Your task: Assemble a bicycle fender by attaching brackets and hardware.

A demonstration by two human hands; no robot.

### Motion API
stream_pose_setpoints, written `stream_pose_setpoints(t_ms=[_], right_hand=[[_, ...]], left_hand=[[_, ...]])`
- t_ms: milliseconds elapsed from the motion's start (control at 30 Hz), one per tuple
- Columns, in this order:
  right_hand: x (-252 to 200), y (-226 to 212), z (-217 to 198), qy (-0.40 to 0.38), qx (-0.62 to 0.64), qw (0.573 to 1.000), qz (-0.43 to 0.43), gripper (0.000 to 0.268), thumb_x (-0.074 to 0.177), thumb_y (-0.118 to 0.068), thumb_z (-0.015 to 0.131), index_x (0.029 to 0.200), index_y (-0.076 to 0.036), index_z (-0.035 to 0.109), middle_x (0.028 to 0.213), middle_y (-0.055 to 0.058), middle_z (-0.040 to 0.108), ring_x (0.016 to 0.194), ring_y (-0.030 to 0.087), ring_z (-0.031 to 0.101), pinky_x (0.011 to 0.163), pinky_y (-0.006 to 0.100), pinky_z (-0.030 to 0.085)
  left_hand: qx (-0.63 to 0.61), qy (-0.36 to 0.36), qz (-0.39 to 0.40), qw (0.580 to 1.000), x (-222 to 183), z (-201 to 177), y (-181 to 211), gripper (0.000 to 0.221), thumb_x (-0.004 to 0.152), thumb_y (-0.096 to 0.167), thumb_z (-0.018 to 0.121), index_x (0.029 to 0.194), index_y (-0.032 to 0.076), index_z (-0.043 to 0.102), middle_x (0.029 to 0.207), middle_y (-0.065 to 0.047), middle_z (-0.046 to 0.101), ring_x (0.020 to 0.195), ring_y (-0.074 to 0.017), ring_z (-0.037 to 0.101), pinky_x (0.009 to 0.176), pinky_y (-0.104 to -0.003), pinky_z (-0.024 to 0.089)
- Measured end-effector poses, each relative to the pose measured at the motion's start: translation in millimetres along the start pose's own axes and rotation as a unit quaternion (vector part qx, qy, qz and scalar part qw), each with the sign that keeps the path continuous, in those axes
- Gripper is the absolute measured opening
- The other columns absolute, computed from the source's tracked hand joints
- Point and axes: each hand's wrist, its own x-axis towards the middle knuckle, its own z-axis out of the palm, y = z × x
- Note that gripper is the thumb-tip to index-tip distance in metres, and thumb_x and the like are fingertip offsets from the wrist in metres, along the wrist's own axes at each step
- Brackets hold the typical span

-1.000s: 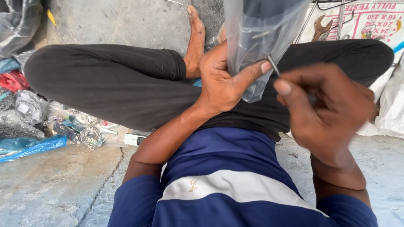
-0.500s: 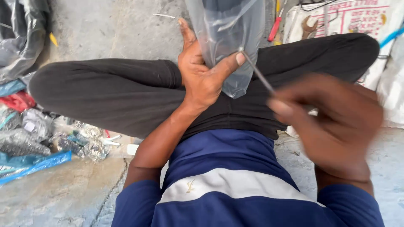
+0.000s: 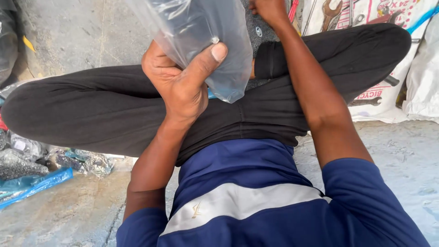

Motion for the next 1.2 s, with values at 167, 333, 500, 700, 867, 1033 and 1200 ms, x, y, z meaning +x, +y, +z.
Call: stream_pose_setpoints(t_ms=[167, 333, 500, 700, 867, 1033, 1200], right_hand=[[-42, -1, -19, 0.002, -0.198, 0.968, -0.153, 0.012, 0.078, -0.001, 0.074, 0.089, 0.002, 0.070, 0.084, 0.023, 0.071, 0.079, 0.040, 0.070, 0.073, 0.046, 0.056], [-59, 25, 11, 0.029, -0.237, 0.968, -0.074, 0.011, 0.080, -0.002, 0.073, 0.088, 0.003, 0.066, 0.089, 0.027, 0.070, 0.084, 0.046, 0.068, 0.078, 0.050, 0.055], [-50, 20, -3, 0.045, -0.172, 0.984, -0.008, 0.005, 0.075, -0.002, 0.071, 0.079, 0.000, 0.069, 0.084, 0.024, 0.071, 0.082, 0.042, 0.071, 0.076, 0.048, 0.056], [-56, 6, -18, 0.079, -0.172, 0.978, 0.089, 0.014, 0.076, -0.010, 0.080, 0.074, -0.001, 0.069, 0.079, 0.023, 0.071, 0.077, 0.040, 0.071, 0.073, 0.047, 0.055], [-58, 19, 10, 0.097, -0.175, 0.975, 0.096, 0.035, 0.067, -0.019, 0.092, 0.065, 0.004, 0.065, 0.072, 0.027, 0.068, 0.071, 0.040, 0.070, 0.070, 0.046, 0.055], [-60, -18, -11, 0.018, 0.012, 0.959, 0.283, 0.019, 0.077, -0.006, 0.080, 0.067, -0.001, 0.064, 0.062, 0.010, 0.065, 0.049, 0.023, 0.062, 0.046, 0.039, 0.049], [-119, -125, -132, 0.001, 0.156, 0.981, 0.117, 0.017, 0.085, -0.002, 0.080, 0.076, 0.002, 0.065, 0.062, 0.005, 0.060, 0.050, 0.012, 0.056, 0.044, 0.028, 0.045]], left_hand=[[0.006, 0.001, -0.009, 1.000, 4, -1, 5, 0.013, 0.097, -0.005, 0.080, 0.102, -0.003, 0.069, 0.093, -0.010, 0.073, 0.081, -0.0123, 0.067, 0.082, -0.025, 0.054], [0.060, -0.025, -0.021, 0.998, 3, -2, 7, 0.010, 0.096, -0.004, 0.080, 0.099, -0.003, 0.070, 0.088, -0.009, 0.074, 0.076, -0.0115, 0.068, 0.076, -0.024, 0.054], [0.030, -0.022, -0.031, 0.999, 6, 1, 12, 0.010, 0.096, -0.003, 0.078, 0.102, -0.002, 0.071, 0.092, -0.010, 0.075, 0.080, -0.0125, 0.069, 0.080, -0.025, 0.055], [0.030, -0.012, -0.020, 0.999, 6, -5, 9, 0.009, 0.096, -0.004, 0.079, 0.099, -0.003, 0.071, 0.091, -0.010, 0.075, 0.079, -0.0123, 0.069, 0.079, -0.024, 0.055], [0.017, -0.012, -0.026, 0.999, 4, -4, 9, 0.010, 0.095, -0.003, 0.079, 0.100, -0.003, 0.070, 0.091, -0.010, 0.075, 0.078, -0.0120, 0.070, 0.078, -0.024, 0.055], [0.019, -0.021, -0.016, 0.999, 4, -3, 8, 0.008, 0.095, -0.005, 0.078, 0.098, -0.003, 0.071, 0.088, -0.010, 0.075, 0.074, -0.0128, 0.069, 0.075, -0.024, 0.055], [-0.015, 0.018, -0.042, 0.999, 10, -3, 17, 0.015, 0.091, -0.005, 0.078, 0.103, -0.005, 0.070, 0.092, -0.013, 0.074, 0.079, -0.0169, 0.070, 0.081, -0.028, 0.057]])
